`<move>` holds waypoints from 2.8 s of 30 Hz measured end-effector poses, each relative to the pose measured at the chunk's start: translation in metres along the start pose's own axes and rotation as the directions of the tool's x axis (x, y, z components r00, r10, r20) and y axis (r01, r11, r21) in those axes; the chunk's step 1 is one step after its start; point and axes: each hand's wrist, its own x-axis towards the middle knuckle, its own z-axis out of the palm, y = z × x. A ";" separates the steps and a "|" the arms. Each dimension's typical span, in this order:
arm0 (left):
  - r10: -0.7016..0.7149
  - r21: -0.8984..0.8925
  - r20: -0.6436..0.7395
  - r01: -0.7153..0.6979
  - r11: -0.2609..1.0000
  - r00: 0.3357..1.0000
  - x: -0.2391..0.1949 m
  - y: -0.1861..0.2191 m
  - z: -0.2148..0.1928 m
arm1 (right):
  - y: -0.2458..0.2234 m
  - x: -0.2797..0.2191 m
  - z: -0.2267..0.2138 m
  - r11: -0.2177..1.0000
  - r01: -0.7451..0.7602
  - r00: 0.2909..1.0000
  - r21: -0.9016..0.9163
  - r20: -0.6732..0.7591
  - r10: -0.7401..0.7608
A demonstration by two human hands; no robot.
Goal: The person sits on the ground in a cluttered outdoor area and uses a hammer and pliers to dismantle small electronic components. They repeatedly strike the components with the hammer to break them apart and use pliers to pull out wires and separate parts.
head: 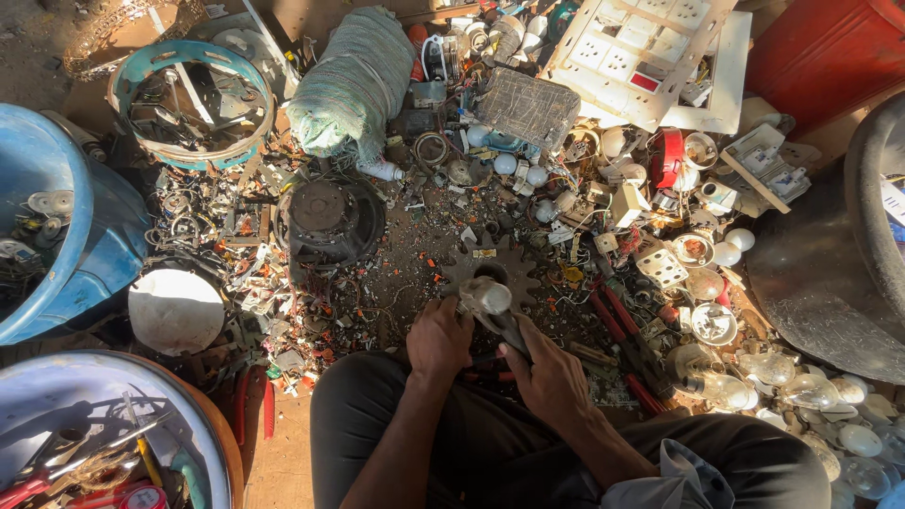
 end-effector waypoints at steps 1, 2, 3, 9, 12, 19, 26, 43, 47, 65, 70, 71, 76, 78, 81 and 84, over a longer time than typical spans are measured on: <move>-0.016 -0.012 0.028 0.016 1.000 0.999 0.000 0.001 -0.001 | -0.001 0.003 -0.001 0.997 -0.069 0.994 -0.033 0.082 0.072; -0.024 -0.012 0.038 0.024 1.000 0.999 -0.001 0.001 -0.002 | -0.002 0.004 -0.003 0.988 -0.136 0.976 -0.073 0.162 0.147; -0.032 -0.012 0.047 0.032 0.999 0.998 -0.002 0.002 -0.002 | -0.002 0.004 -0.004 0.973 -0.200 0.945 -0.117 0.238 0.223; -0.032 0.047 0.015 0.032 0.998 0.999 -0.002 -0.001 0.007 | 0.004 -0.009 -0.004 0.961 0.271 0.949 0.057 -0.185 -0.256; -0.033 0.058 0.041 0.031 0.998 0.999 0.002 -0.002 0.006 | 0.008 -0.002 0.001 0.975 0.210 0.966 -0.072 -0.136 -0.218; -0.081 0.020 0.063 0.080 0.997 0.995 0.002 0.000 0.003 | 0.007 0.001 0.001 0.989 0.122 0.990 -0.078 -0.057 -0.127; -0.029 0.023 0.010 0.029 0.999 1.000 0.003 0.002 0.004 | -0.008 0.007 -0.005 0.986 -0.030 0.995 -0.163 0.085 0.045; 0.053 0.010 -0.064 -0.053 0.999 0.996 0.003 -0.006 0.009 | 0.016 0.003 0.001 0.995 -0.088 0.994 -0.054 0.060 0.091; 0.032 0.025 -0.055 -0.030 0.999 0.998 0.002 -0.006 0.011 | 0.018 -0.012 0.007 0.977 0.210 0.961 0.034 -0.191 -0.200; -0.066 -0.069 0.021 0.067 0.995 0.998 0.001 -0.003 0.001 | 0.045 0.005 0.037 0.969 -0.190 0.974 -0.158 0.094 0.206; -0.072 -0.165 0.072 0.083 0.983 0.995 0.004 -0.005 0.004 | 0.037 0.004 0.030 0.982 -0.188 0.982 0.013 0.025 0.187; -0.028 -0.117 0.030 0.031 0.993 0.999 0.004 -0.006 0.004 | 0.034 0.002 0.028 0.979 -0.198 0.980 0.052 0.027 0.196; 0.183 -0.115 -0.096 -0.193 0.974 0.978 0.003 -0.009 0.014 | 0.019 -0.005 0.014 0.994 -0.038 0.995 0.099 -0.090 0.047; 0.163 -0.097 -0.058 -0.168 0.981 0.985 0.002 -0.007 0.015 | 0.013 -0.002 0.009 0.994 0.107 0.982 0.033 -0.158 -0.101; 0.155 -0.044 -0.027 -0.156 0.987 0.988 -0.001 -0.005 0.015 | 0.009 0.002 0.002 0.962 -0.212 0.961 -0.171 0.144 0.237; 0.169 -0.049 -0.030 -0.170 0.984 0.985 0.001 -0.005 0.015 | 0.008 0.002 -0.002 0.988 -0.095 0.995 -0.121 0.033 0.099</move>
